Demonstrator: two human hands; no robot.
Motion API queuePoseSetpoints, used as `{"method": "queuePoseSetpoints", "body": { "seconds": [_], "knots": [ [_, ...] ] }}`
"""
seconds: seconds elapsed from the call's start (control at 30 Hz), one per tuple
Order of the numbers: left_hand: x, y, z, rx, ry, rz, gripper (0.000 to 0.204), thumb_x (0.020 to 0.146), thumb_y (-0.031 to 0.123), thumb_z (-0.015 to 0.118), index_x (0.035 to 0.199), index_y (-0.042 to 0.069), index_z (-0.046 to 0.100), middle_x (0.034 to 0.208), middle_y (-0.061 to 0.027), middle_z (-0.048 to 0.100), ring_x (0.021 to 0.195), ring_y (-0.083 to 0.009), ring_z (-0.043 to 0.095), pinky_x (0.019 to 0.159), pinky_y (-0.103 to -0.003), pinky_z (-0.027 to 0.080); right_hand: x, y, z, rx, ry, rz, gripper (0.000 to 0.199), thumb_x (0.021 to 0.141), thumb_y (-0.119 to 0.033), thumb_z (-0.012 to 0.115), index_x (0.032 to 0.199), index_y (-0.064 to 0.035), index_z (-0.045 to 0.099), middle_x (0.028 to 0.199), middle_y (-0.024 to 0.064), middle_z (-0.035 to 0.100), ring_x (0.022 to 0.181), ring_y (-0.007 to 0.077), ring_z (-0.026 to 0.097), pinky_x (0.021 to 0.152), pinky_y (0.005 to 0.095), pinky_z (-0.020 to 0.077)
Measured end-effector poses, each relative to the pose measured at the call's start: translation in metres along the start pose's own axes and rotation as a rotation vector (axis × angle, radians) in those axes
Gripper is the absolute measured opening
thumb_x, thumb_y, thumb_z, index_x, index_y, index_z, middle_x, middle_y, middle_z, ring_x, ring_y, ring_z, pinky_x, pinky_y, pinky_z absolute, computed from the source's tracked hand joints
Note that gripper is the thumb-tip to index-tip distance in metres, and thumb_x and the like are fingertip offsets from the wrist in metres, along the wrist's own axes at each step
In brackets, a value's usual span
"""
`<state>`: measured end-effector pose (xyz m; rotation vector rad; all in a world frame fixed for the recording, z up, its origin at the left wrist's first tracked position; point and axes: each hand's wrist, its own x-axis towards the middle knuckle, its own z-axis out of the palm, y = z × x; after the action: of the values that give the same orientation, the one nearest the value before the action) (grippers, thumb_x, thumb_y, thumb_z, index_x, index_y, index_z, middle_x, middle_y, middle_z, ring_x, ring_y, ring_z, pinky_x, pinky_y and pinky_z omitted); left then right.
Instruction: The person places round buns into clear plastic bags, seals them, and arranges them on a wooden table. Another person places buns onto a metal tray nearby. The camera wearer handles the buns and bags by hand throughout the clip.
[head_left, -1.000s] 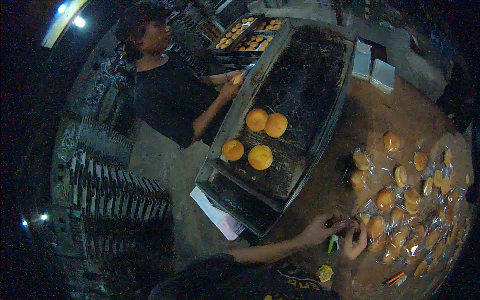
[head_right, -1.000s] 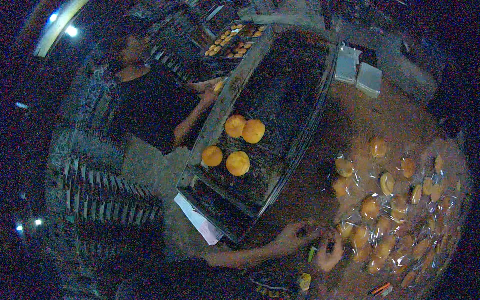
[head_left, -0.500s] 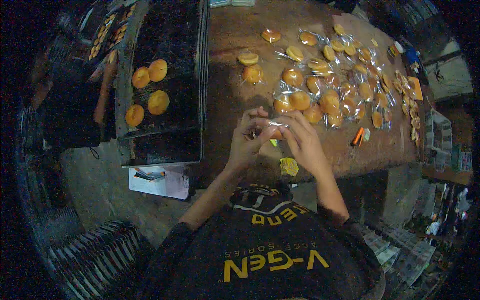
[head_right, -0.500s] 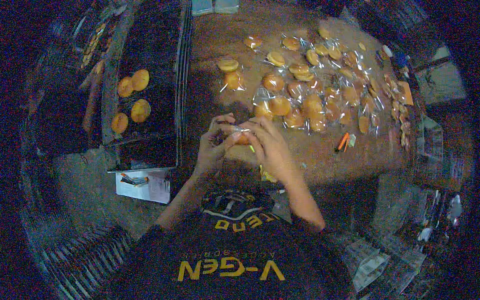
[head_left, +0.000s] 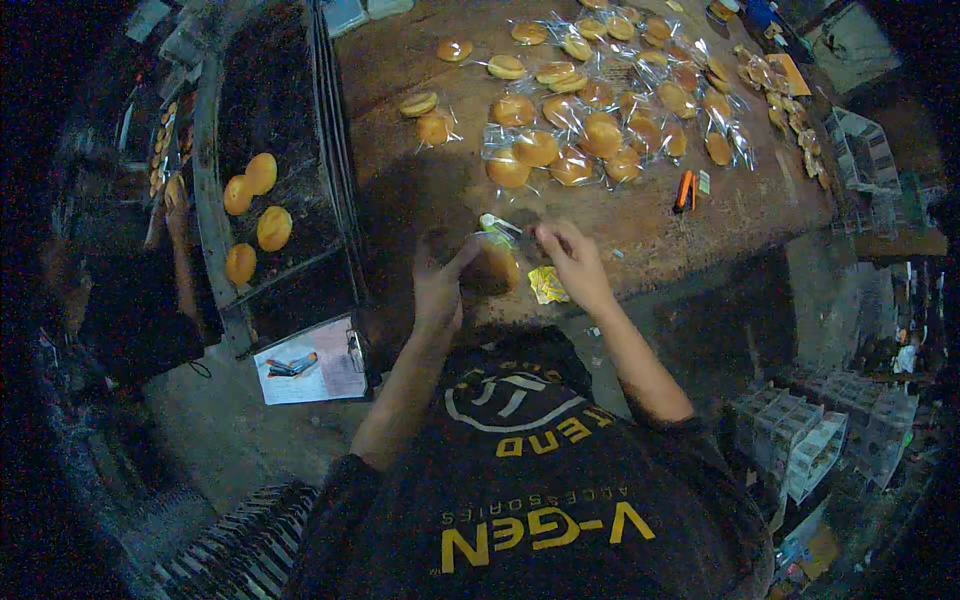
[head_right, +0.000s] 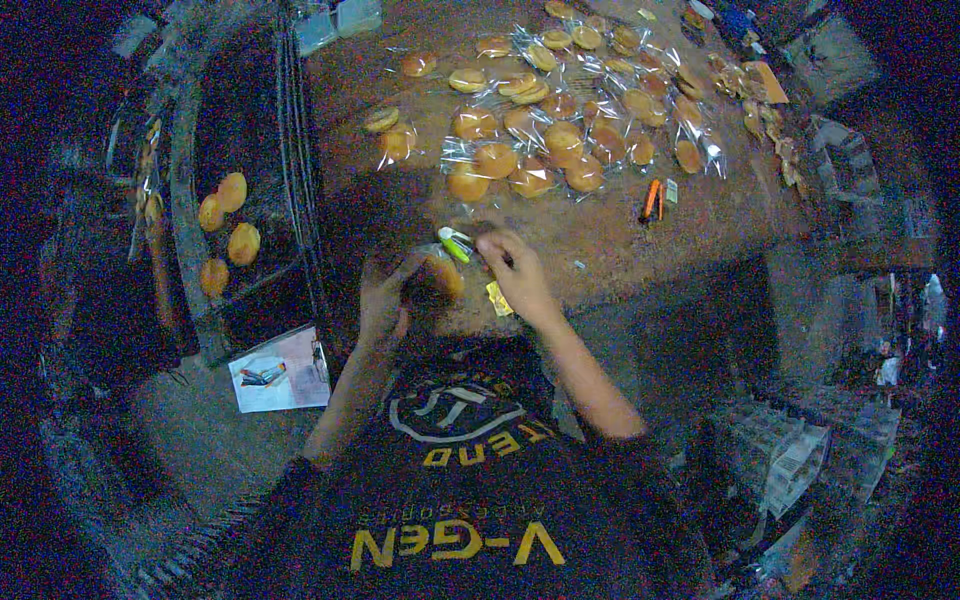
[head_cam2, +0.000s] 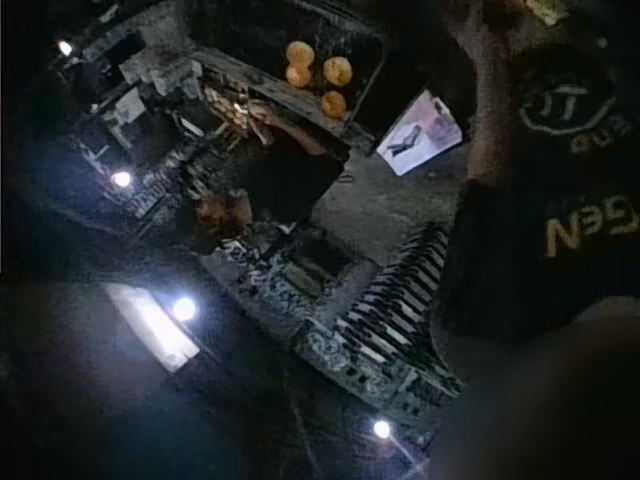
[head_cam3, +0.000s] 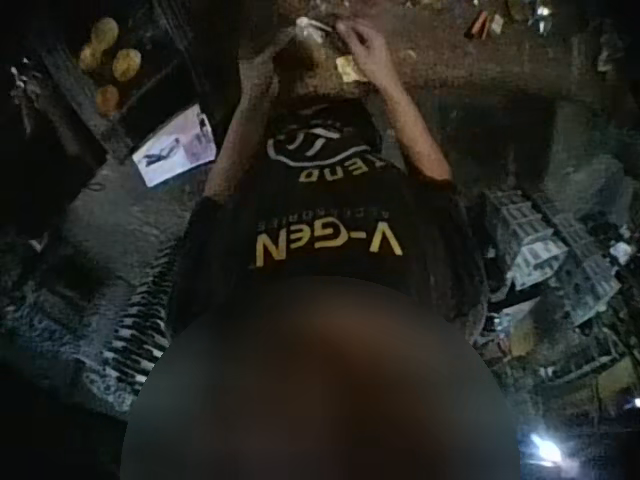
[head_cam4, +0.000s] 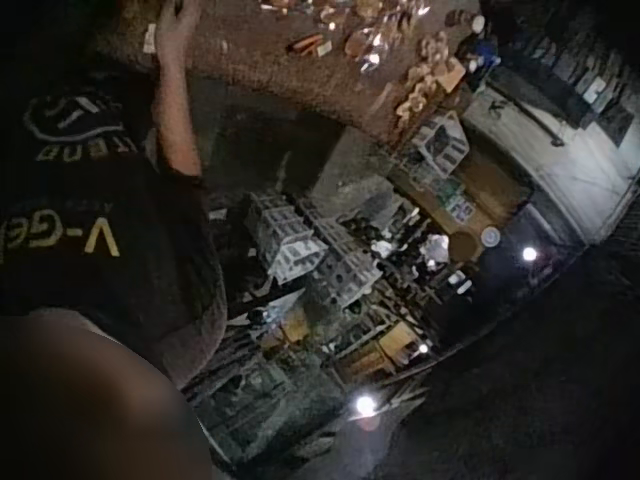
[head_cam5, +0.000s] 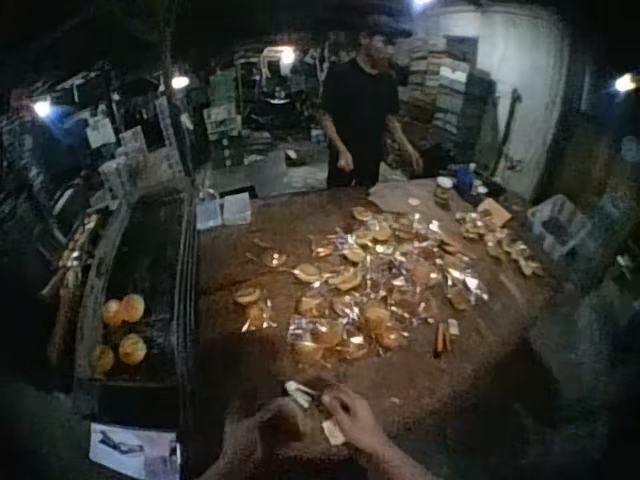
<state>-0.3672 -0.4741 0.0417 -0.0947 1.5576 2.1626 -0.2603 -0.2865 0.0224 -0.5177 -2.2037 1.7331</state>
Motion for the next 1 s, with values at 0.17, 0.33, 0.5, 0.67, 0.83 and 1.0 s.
{"method": "queuePoseSetpoints", "body": {
  "seconds": [0.17, 0.33, 0.5, 0.67, 0.83, 1.0],
  "knots": [
    [-0.030, -0.028, -0.013, -0.027, 0.024, -0.181, 0.055, 0.087, 0.002, 0.074, 0.134, 0.006, 0.045, 0.112, -0.0106, 0.066, 0.104, -0.0217, 0.064, 0.094, -0.037, 0.052, -0.076, 0.101, -0.014, -0.889, -0.144, -0.108, 0.037, 0.095, -0.024, 0.063, 0.125, -0.0028, 0.063, 0.124, 0.0149, 0.060, 0.116, 0.0335, 0.055, 0.100, 0.0469, 0.0432],
    [-0.056, -0.047, -0.005, 0.053, 0.022, -0.312, 0.055, 0.088, 0.002, 0.074, 0.134, 0.005, 0.043, 0.108, -0.0130, 0.069, 0.104, -0.0217, 0.066, 0.092, -0.036, 0.053, -0.110, 0.151, -0.010, -0.978, -0.116, -0.194, 0.044, 0.089, -0.021, 0.064, 0.131, -0.0072, 0.060, 0.131, 0.0117, 0.057, 0.128, 0.0309, 0.048, 0.109, 0.0541, 0.0338],
    [-0.061, -0.062, -0.010, 0.063, -0.077, -0.317, 0.056, 0.086, 0.003, 0.076, 0.132, 0.003, 0.044, 0.109, -0.0137, 0.069, 0.098, -0.0212, 0.068, 0.090, -0.036, 0.055, -0.112, 0.169, -0.015, -1.010, -0.048, -0.328, 0.038, 0.088, -0.018, 0.065, 0.125, -0.0082, 0.063, 0.126, 0.0104, 0.060, 0.124, 0.0270, 0.052, 0.108, 0.0521, 0.0338],
    [-0.068, -0.065, -0.022, 0.024, -0.164, -0.330, 0.056, 0.085, 0.005, 0.077, 0.131, 0.002, 0.046, 0.111, -0.0137, 0.068, 0.098, -0.0206, 0.068, 0.088, -0.035, 0.056, -0.097, 0.181, -0.018, -0.787, -0.139, -0.284, 0.027, 0.083, -0.013, 0.067, 0.109, -0.0069, 0.070, 0.118, 0.0122, 0.065, 0.115, 0.0318, 0.058, 0.100, 0.0457, 0.0426],
    [-0.072, -0.052, -0.033, 0.090, -0.168, -0.337, 0.054, 0.085, 0.006, 0.078, 0.130, 0.001, 0.048, 0.110, -0.0138, 0.068, 0.098, -0.0196, 0.068, 0.085, -0.032, 0.057, -0.079, 0.141, -0.022, -0.753, -0.146, -0.185, 0.020, 0.079, -0.007, 0.071, 0.098, -0.0038, 0.071, 0.108, 0.0132, 0.068, 0.103, 0.0354, 0.063, 0.088, 0.0431, 0.0506],
    [-0.081, -0.036, -0.053, 0.238, -0.262, -0.260, 0.050, 0.084, 0.005, 0.078, 0.126, 0.001, 0.051, 0.108, -0.0117, 0.068, 0.095, -0.0195, 0.068, 0.085, -0.031, 0.057, -0.098, 0.055, 0.017, -0.653, 0.046, -0.272, 0.018, 0.083, -0.006, 0.072, 0.100, -0.0013, 0.069, 0.111, 0.0116, 0.069, 0.104, 0.0317, 0.064, 0.089, 0.0381, 0.0514]
  ]
}}
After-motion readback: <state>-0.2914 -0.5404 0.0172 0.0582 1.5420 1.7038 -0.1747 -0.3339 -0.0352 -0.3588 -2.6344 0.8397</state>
